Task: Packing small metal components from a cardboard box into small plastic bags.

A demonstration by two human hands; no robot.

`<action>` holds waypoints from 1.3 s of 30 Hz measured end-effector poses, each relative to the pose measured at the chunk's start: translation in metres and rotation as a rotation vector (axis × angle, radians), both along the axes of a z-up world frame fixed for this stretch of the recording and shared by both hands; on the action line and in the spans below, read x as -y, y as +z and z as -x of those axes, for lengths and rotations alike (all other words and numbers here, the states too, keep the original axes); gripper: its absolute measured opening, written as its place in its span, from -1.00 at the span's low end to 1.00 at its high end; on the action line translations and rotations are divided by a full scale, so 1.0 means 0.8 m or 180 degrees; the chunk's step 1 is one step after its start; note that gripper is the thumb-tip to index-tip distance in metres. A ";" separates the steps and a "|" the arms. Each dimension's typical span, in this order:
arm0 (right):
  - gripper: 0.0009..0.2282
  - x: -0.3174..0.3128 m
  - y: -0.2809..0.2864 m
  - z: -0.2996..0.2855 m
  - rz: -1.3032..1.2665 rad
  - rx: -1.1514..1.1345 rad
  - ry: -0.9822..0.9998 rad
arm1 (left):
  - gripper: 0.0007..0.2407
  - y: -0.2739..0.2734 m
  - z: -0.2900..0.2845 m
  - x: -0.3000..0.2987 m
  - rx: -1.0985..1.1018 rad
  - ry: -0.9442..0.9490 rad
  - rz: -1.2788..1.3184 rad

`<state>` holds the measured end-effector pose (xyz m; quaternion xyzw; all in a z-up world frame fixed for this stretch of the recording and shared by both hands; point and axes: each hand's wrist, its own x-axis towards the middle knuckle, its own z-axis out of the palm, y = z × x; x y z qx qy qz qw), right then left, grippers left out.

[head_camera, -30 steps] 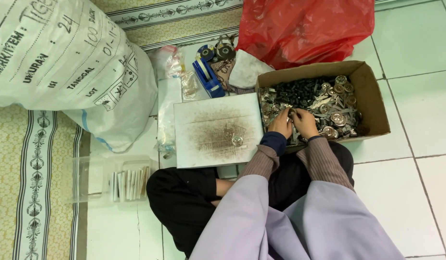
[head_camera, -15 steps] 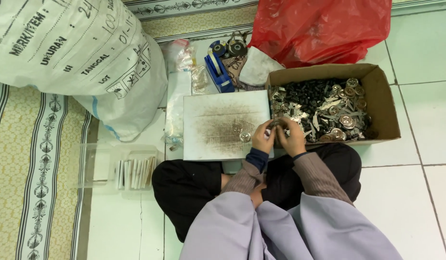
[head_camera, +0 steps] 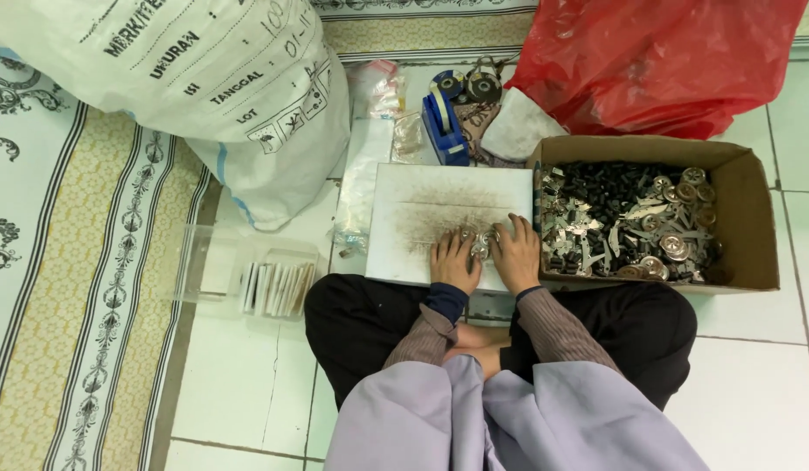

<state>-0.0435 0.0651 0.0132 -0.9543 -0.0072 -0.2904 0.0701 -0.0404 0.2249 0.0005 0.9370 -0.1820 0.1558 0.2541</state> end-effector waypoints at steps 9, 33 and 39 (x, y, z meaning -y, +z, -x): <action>-0.75 -0.006 0.012 -0.005 -0.0824 -0.0229 0.0277 | -0.56 -0.001 0.000 0.001 -0.0153 0.0029 0.0260; -0.71 0.388 -0.079 0.056 -0.1693 -0.3071 -0.2202 | -0.70 -0.023 -0.026 0.316 -0.2983 -0.1390 0.0251; -0.76 0.391 -0.141 0.033 -0.1406 -0.2871 -0.2267 | -0.69 -0.007 -0.024 0.314 -0.2997 -0.1323 0.0325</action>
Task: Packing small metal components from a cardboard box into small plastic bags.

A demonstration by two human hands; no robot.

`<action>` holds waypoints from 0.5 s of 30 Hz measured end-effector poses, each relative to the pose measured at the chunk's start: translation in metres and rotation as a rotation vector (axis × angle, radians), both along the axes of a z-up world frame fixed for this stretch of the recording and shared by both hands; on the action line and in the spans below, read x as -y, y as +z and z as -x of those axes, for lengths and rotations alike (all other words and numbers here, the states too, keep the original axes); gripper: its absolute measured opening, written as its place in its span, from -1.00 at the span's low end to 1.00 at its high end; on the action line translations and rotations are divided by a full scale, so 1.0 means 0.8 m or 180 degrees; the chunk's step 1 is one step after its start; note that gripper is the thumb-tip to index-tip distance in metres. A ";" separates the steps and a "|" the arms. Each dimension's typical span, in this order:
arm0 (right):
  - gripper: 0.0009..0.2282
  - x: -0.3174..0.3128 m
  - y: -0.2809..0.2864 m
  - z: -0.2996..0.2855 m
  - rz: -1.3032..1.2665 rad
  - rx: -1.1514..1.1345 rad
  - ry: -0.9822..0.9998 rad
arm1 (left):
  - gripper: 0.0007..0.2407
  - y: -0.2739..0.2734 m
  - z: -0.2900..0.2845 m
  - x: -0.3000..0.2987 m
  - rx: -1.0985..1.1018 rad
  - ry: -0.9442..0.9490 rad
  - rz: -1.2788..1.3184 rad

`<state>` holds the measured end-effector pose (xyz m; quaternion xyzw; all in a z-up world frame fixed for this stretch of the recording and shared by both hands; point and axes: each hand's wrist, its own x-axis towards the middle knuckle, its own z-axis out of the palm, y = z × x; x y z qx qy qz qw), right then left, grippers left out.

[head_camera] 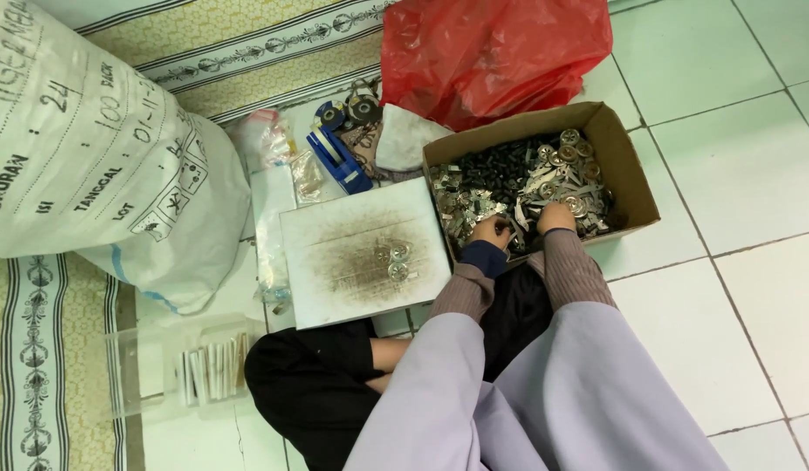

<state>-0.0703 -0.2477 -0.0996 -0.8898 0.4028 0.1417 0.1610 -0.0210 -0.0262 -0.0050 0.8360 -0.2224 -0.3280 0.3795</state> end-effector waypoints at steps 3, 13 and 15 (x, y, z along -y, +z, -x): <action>-0.77 -0.018 0.028 0.001 -0.0263 0.0198 -0.0169 | -0.70 -0.016 0.002 0.004 -0.0030 0.0223 0.0385; -0.72 -0.138 0.229 0.025 -0.1574 0.2464 0.0211 | -0.67 0.005 0.010 -0.010 -0.0045 0.0826 0.1521; -0.74 -0.133 0.195 0.024 -0.1734 0.2695 0.0158 | -0.69 0.011 0.013 -0.022 0.0313 0.0951 0.1657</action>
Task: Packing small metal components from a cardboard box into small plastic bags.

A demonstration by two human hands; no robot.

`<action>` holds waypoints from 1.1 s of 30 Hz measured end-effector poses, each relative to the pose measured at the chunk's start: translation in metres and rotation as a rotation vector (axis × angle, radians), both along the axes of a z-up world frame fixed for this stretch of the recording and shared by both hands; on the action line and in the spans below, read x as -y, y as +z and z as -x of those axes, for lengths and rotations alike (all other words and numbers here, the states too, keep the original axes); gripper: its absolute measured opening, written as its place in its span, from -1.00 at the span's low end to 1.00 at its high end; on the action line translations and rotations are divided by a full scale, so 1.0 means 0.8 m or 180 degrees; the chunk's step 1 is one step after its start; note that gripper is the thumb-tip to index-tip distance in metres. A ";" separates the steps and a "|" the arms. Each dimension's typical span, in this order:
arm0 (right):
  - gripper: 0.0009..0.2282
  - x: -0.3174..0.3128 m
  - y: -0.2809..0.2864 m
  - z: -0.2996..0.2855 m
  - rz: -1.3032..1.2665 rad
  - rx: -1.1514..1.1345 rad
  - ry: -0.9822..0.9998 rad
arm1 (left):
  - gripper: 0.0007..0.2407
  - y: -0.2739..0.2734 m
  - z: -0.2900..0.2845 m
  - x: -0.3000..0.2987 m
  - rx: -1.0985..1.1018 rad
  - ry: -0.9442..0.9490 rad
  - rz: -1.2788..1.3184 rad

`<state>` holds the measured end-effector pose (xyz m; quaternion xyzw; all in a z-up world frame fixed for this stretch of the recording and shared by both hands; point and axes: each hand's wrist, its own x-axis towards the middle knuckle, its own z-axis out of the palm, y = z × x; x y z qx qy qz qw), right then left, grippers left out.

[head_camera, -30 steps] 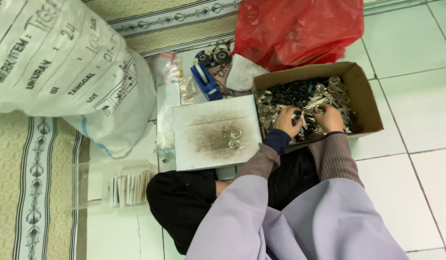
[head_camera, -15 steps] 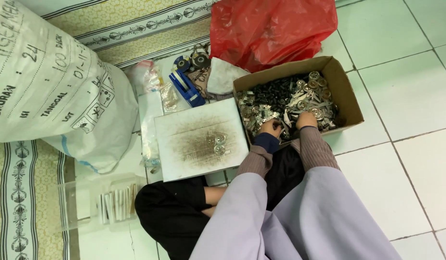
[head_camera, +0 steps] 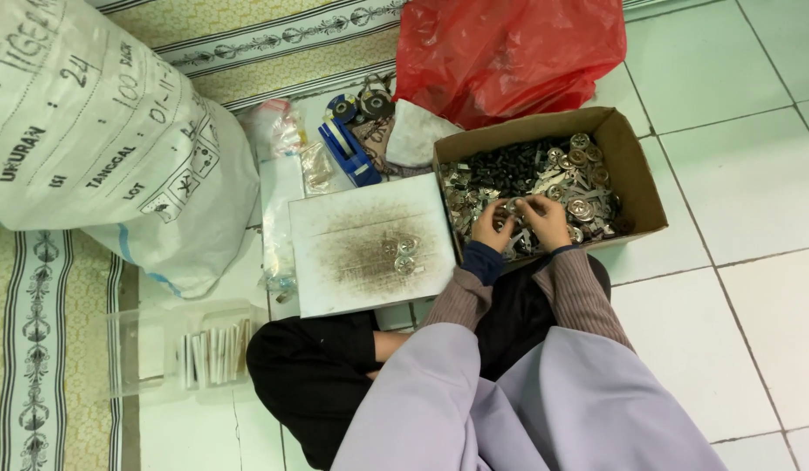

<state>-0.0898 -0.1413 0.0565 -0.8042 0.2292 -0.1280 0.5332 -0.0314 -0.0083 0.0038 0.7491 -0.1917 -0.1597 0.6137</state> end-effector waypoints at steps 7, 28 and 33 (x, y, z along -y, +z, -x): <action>-0.86 -0.118 0.022 0.010 0.0805 0.1270 0.0276 | -0.80 0.013 0.001 -0.109 0.1444 0.0871 0.0350; -0.76 -0.236 0.005 0.011 0.3581 0.1398 0.1113 | -0.52 -0.028 0.024 -0.296 0.2616 0.0776 -0.1775; -0.67 -0.170 -0.010 0.007 0.3307 0.1358 0.0256 | -0.63 -0.005 0.013 -0.277 0.2245 0.1808 -0.0519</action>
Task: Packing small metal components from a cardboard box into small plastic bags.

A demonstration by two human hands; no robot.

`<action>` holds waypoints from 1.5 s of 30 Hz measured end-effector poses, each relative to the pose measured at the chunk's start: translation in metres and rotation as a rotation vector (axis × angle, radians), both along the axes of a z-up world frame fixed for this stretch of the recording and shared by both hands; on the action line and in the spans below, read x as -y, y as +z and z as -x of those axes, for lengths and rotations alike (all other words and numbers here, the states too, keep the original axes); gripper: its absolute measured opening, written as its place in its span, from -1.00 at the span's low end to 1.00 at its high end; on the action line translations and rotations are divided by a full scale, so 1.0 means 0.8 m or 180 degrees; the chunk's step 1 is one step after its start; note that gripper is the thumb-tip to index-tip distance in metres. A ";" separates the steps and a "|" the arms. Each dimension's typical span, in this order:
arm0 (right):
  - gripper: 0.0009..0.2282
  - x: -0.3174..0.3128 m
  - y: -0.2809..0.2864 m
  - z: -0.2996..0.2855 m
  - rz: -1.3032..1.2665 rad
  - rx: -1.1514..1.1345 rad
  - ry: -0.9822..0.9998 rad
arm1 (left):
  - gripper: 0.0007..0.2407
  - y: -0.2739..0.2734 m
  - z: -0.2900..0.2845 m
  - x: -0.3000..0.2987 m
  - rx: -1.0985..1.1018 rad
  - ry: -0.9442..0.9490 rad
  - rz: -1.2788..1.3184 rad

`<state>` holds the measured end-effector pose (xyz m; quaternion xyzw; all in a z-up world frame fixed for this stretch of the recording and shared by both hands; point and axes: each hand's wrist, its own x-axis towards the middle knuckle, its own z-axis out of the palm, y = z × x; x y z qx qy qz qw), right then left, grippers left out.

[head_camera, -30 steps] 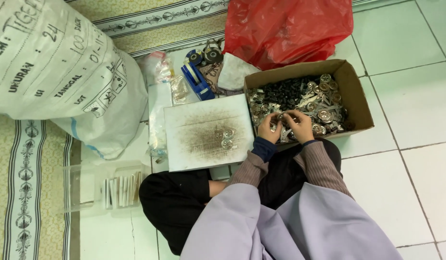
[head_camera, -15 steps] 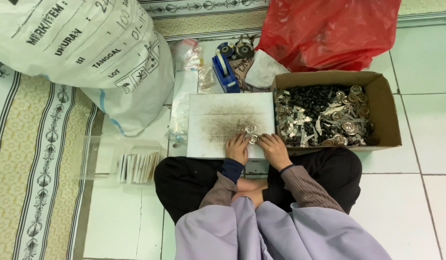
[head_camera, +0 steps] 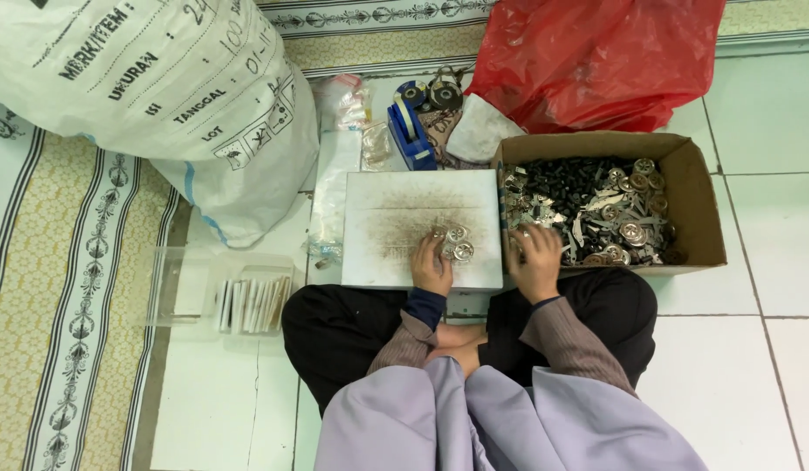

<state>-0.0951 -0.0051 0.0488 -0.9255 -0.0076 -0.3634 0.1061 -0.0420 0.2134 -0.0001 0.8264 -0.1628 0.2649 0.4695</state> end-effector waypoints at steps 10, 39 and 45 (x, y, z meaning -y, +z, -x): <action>-0.59 0.299 -0.063 -0.004 -0.1464 -0.1174 -0.1699 | -0.64 0.029 -0.039 0.230 -0.1667 -0.1731 -0.0214; -0.84 0.174 0.040 -0.036 -0.2330 -0.1396 -0.0762 | -0.51 0.025 -0.030 0.292 -0.2391 -0.1853 0.0131; -0.93 0.128 0.041 -0.008 -0.2755 -0.0479 0.0125 | -0.79 -0.001 -0.024 0.280 -0.1280 -0.1211 0.0757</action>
